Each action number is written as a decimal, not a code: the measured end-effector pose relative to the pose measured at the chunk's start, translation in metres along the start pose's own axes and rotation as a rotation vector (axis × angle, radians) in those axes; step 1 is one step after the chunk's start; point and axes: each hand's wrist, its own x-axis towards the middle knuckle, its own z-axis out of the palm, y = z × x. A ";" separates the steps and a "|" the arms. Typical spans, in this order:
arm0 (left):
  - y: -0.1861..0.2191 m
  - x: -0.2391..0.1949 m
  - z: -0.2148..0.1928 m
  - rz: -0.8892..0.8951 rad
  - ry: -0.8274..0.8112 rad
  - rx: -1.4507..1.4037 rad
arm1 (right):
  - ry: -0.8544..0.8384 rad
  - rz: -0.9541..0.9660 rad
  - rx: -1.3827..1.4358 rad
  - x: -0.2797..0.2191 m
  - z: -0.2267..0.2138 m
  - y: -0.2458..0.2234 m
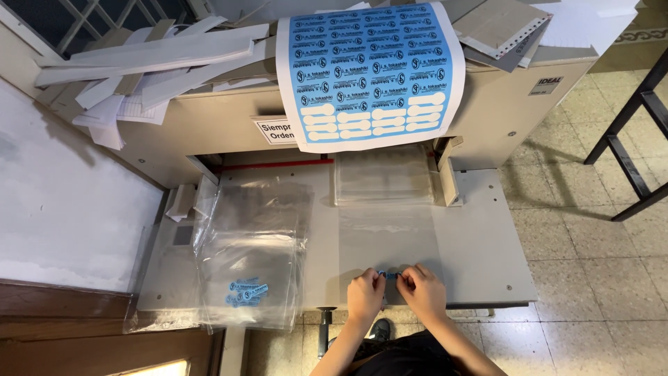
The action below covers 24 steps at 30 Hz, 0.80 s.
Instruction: Manually applying adhesive labels to clear plastic bags on a work surface in a print shop.
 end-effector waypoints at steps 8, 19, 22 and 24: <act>-0.005 0.002 0.006 -0.007 -0.011 0.017 | -0.021 0.021 0.017 0.001 -0.002 -0.002; -0.005 0.013 0.014 -0.269 -0.064 0.219 | -0.311 0.186 -0.139 0.008 0.001 0.000; 0.005 0.011 -0.007 -0.374 -0.075 0.198 | -0.304 0.164 -0.190 0.007 -0.001 0.004; 0.022 0.006 -0.032 -0.428 -0.109 0.124 | -0.320 0.183 -0.196 0.007 -0.005 0.008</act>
